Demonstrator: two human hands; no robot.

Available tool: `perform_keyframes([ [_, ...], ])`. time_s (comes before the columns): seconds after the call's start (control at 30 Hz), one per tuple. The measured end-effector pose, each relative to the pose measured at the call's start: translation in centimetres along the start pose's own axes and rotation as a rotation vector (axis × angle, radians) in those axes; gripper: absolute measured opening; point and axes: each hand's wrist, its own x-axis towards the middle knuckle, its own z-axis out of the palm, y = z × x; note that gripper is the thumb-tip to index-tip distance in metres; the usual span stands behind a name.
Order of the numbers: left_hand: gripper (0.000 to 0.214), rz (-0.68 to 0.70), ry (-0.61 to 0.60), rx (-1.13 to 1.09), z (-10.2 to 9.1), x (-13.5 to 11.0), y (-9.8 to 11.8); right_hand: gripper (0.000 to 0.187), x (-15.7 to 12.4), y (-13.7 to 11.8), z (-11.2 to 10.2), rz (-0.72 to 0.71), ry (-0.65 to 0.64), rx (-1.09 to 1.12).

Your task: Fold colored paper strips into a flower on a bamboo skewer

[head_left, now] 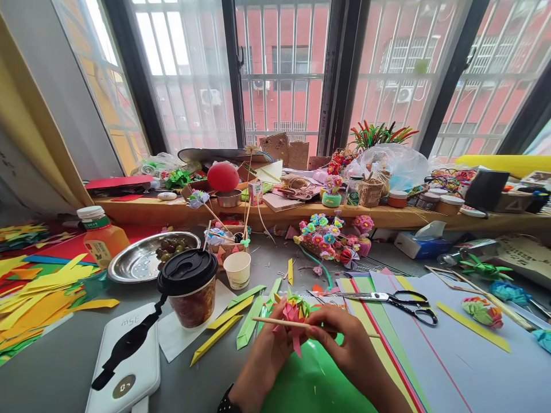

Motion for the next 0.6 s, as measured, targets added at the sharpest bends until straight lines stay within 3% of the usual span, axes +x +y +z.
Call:
perform_keyframes([
  [0.2,0.029,0.014,-0.058,0.045,0.29,-0.21,-0.10,0.012,-0.09,-0.30,0.09,0.094,-0.035,0.112],
  [0.6,0.025,0.029,-0.038,-0.002,0.10,0.02,-0.62,0.018,-0.16,-0.43,0.06,0.027,-0.023,0.088],
])
